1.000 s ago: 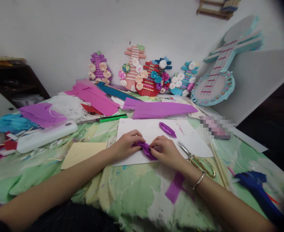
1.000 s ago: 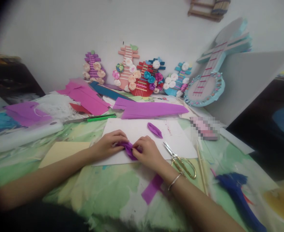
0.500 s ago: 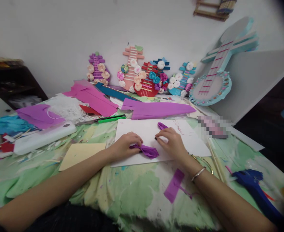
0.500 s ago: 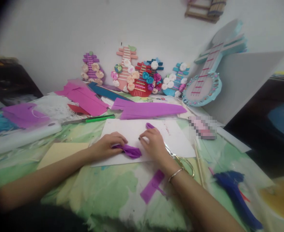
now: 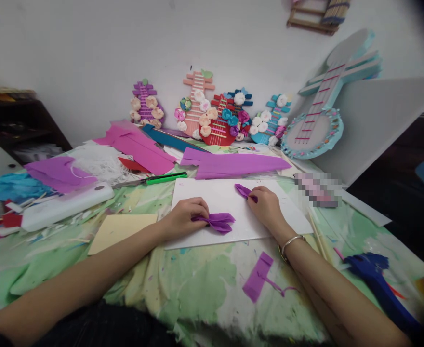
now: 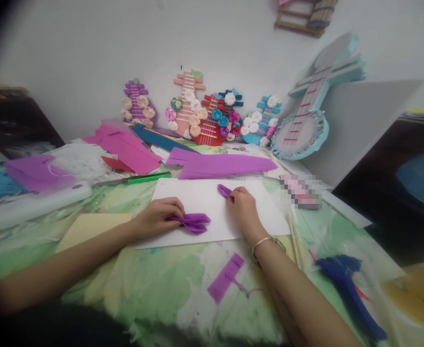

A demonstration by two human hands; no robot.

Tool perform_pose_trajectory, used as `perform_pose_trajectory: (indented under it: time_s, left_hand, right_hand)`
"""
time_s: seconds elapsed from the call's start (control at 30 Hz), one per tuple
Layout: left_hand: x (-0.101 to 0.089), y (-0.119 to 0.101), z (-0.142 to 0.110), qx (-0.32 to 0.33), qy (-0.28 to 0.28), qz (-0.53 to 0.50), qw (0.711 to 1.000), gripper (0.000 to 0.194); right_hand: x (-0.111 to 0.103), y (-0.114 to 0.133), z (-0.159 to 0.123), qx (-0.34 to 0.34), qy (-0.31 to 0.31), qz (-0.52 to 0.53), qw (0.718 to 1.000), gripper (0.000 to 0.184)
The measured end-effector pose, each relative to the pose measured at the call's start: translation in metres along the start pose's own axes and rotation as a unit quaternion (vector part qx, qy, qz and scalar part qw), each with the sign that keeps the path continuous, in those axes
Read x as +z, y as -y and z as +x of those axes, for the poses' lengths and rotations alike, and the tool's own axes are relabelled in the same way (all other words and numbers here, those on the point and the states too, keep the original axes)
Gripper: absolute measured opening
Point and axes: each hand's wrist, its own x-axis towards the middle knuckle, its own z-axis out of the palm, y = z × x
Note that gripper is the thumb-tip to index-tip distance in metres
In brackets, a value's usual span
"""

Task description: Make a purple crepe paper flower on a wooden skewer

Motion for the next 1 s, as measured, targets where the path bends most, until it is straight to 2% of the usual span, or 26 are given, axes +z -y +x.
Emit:
perform_pose_trajectory:
  time_s: [0.2, 0.3, 0.4, 0.47, 0.53, 0.63, 0.8, 0.93, 1.0]
  left_hand:
    - [0.001, -0.001, -0.002, 0.002, 0.004, -0.018, 1.000, 0.027]
    - [0.003, 0.002, -0.003, 0.009, 0.005, -0.024, 1.000, 0.026]
    - [0.004, 0.005, -0.004, 0.023, 0.001, -0.010, 1.000, 0.019]
    - [0.003, 0.005, -0.003, 0.022, -0.010, 0.009, 1.000, 0.021]
    - [0.002, 0.003, -0.003, 0.015, -0.023, 0.032, 0.999, 0.028]
    - [0.001, 0.002, -0.001, 0.013, -0.037, 0.061, 0.997, 0.031]
    - [0.002, 0.004, -0.001, 0.022, -0.034, 0.076, 0.996, 0.023]
    - [0.003, 0.003, -0.002, 0.013, -0.055, 0.099, 0.993, 0.019]
    - [0.003, 0.002, -0.002, 0.005, -0.062, 0.098, 0.993, 0.018]
  right_hand:
    - [-0.005, 0.002, 0.002, 0.010, -0.003, -0.006, 1.000, 0.021]
    - [-0.007, 0.010, 0.001, 0.007, 0.006, 0.056, 0.998, 0.018]
    - [-0.009, 0.026, -0.003, -0.035, 0.052, 0.170, 0.983, 0.018]
    - [-0.011, 0.039, -0.008, -0.078, 0.094, 0.222, 0.967, 0.019]
    - [-0.014, 0.050, -0.012, -0.117, 0.143, 0.257, 0.948, 0.019]
    - [-0.018, 0.061, -0.016, -0.137, 0.183, 0.279, 0.933, 0.018]
    - [-0.021, 0.067, -0.019, -0.107, 0.195, 0.265, 0.938, 0.023]
    - [-0.021, 0.072, -0.023, -0.127, 0.182, 0.250, 0.943, 0.017]
    - [-0.020, 0.075, -0.026, -0.141, 0.157, 0.234, 0.949, 0.029]
